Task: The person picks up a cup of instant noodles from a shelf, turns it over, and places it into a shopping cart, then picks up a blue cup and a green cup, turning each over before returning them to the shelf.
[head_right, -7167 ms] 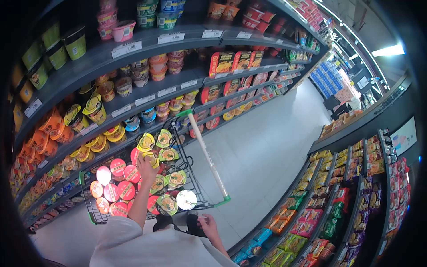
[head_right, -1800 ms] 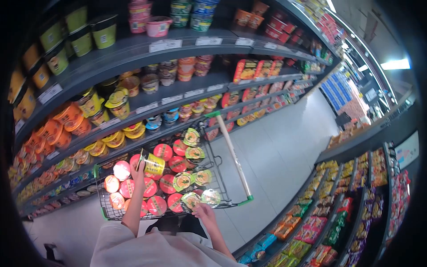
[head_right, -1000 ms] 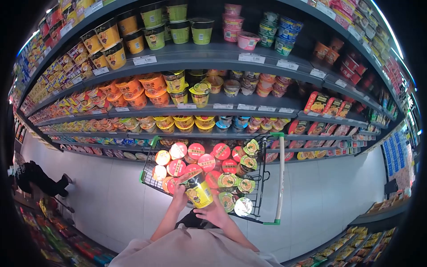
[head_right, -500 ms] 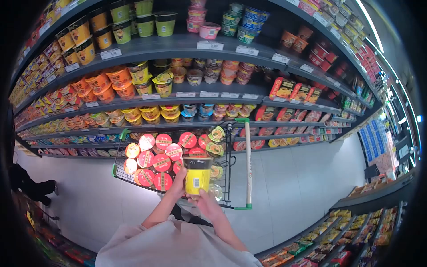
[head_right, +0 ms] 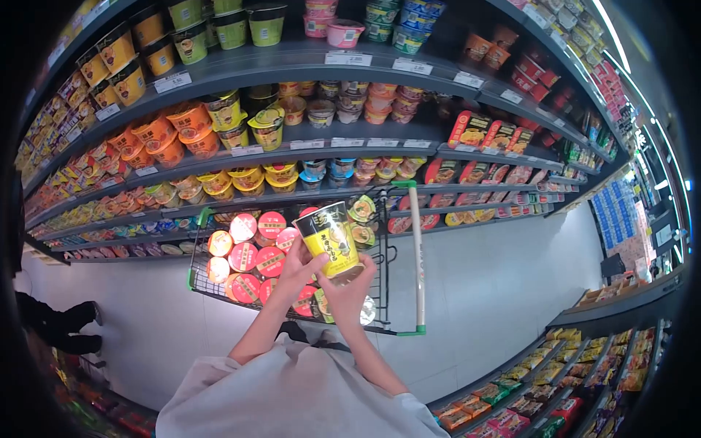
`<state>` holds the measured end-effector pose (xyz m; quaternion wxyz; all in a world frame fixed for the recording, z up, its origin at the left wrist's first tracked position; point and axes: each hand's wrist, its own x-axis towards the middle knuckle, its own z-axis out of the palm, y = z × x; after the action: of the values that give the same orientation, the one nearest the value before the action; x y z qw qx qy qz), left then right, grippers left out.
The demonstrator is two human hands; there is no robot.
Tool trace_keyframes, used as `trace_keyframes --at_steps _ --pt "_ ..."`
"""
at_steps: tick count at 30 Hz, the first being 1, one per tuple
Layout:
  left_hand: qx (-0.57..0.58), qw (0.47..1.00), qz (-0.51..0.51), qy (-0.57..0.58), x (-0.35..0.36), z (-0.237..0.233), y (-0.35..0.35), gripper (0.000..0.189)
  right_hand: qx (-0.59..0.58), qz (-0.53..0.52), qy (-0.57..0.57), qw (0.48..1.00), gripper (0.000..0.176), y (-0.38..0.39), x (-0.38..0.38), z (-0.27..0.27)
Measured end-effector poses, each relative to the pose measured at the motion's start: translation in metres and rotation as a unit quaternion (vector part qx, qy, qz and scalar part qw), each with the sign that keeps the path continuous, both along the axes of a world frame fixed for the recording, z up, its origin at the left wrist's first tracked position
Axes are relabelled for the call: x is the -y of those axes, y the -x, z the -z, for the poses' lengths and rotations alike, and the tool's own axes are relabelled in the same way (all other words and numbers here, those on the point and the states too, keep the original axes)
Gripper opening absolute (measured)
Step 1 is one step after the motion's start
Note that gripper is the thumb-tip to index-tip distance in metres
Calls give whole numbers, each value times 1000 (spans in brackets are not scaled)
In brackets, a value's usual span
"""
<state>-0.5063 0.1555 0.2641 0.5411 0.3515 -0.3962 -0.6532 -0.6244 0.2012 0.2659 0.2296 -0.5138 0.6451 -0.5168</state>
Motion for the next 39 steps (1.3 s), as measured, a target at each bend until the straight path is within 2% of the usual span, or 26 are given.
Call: trace_keyframes --at_steps 4,8,9,12,13,16,17,20,23,27,30,32,36,37,39 --pt "-34 998 -43 -28 11 -1 -34 64 -35 -27 32 999 84 -36 19 20" --pt "16 996 -82 -39 30 22 -90 60 33 -168 -42 984 55 -50 41 30" --pt "17 996 -84 -36 35 26 -101 62 77 -160 -71 982 46 -55 51 34" --pt "46 997 -60 2 44 37 -126 72 155 -167 -85 970 45 -65 78 35" --pt "52 996 -66 1 50 50 -130 85 198 -197 -76 957 51 -69 85 34" --pt "110 990 -68 46 56 52 -138 94 125 -233 -52 963 60 -87 99 21" --pt "108 991 -66 51 61 49 -142 98 139 -241 -59 959 69 -89 105 22" --pt "157 984 -9 81 84 36 -163 100 142 -246 -25 958 72 -99 121 18" --pt "225 963 -46 140 111 19 -167 94 50 -234 -26 971 73 -101 144 10" --pt "274 939 -86 189 152 -7 -167 90 99 -264 22 959 72 -104 191 -3" --pt "332 903 -126 242 187 -21 -169 87 142 -254 25 956 73 -110 215 -38" --pt "352 885 -139 271 204 -38 -169 82 103 -247 67 961 74 -107 241 -34" --pt "296 905 -142 271 237 -57 -164 79 127 -223 65 964 73 -114 277 -54" --pt "320 887 -161 291 245 -59 -165 79 120 -223 70 965 73 -114 289 -54" --pt "302 891 -174 292 262 -60 -167 76 125 -242 84 959 74 -117 311 -58"
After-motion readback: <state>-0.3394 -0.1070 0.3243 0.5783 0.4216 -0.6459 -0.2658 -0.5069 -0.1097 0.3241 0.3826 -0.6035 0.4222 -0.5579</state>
